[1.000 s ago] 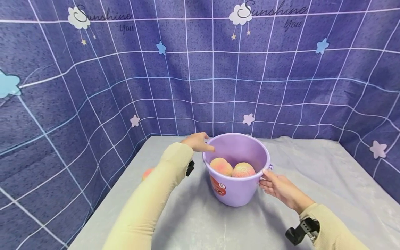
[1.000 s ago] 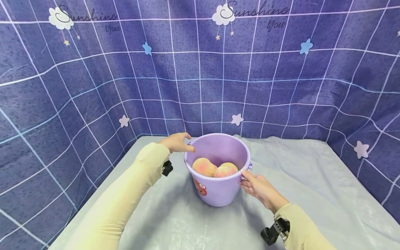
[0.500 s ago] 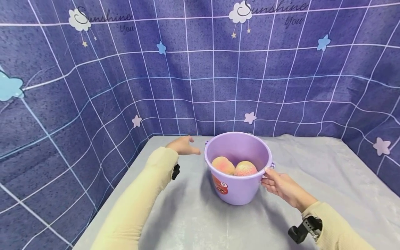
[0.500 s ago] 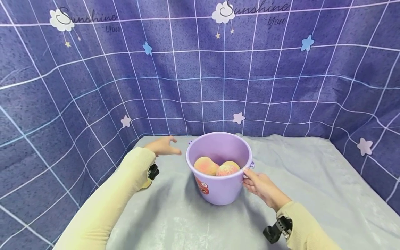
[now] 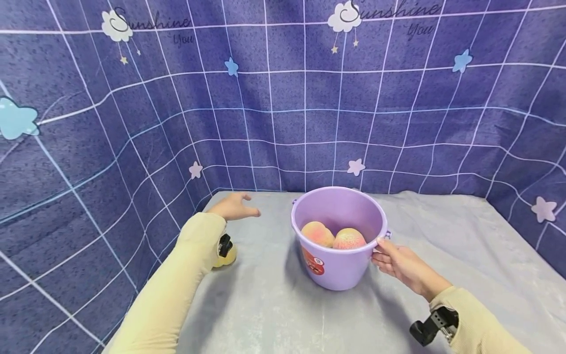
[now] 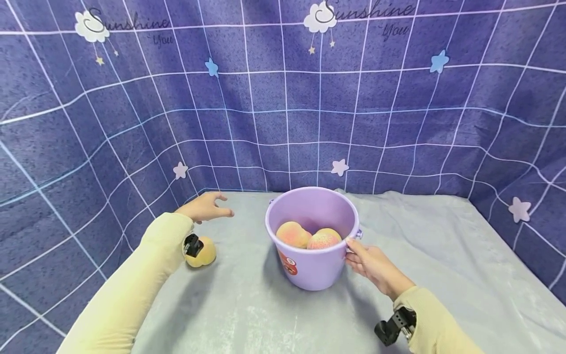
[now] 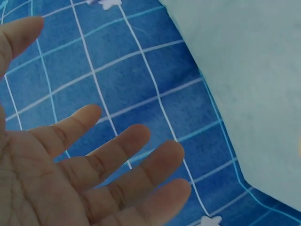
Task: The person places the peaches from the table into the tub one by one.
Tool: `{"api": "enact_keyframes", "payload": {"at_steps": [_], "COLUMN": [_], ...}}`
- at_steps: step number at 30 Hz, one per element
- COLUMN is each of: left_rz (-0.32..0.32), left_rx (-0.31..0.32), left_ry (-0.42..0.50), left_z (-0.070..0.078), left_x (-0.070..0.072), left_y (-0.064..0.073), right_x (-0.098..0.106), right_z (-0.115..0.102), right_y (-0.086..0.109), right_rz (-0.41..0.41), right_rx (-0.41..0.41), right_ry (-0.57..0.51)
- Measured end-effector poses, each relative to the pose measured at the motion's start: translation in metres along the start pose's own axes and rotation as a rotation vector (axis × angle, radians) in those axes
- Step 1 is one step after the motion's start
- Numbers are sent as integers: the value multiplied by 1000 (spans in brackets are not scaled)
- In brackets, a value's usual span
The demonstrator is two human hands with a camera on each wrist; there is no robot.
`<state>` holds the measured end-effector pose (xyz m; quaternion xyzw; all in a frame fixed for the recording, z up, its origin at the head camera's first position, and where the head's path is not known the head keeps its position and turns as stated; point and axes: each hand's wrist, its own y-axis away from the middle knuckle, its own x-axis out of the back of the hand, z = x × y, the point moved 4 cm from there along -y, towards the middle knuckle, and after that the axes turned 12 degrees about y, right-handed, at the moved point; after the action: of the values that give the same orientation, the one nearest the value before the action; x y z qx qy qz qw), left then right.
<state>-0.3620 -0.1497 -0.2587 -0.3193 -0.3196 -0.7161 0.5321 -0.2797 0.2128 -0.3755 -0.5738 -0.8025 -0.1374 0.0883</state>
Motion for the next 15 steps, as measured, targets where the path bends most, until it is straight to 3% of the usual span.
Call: {"api": "enact_keyframes", "payload": {"at_steps": [10, 15], "left_rz": [53, 90], "left_rx": [19, 14], "left_ry": [-57, -13], "left_z": [-46, -65], "left_x": [4, -3], "left_y": [4, 6], "right_x": [-1, -1], "right_z": [0, -1], "right_y": [0, 0], "right_rz": [6, 1], "right_rx": [-6, -5], "right_ry": [10, 7]}}
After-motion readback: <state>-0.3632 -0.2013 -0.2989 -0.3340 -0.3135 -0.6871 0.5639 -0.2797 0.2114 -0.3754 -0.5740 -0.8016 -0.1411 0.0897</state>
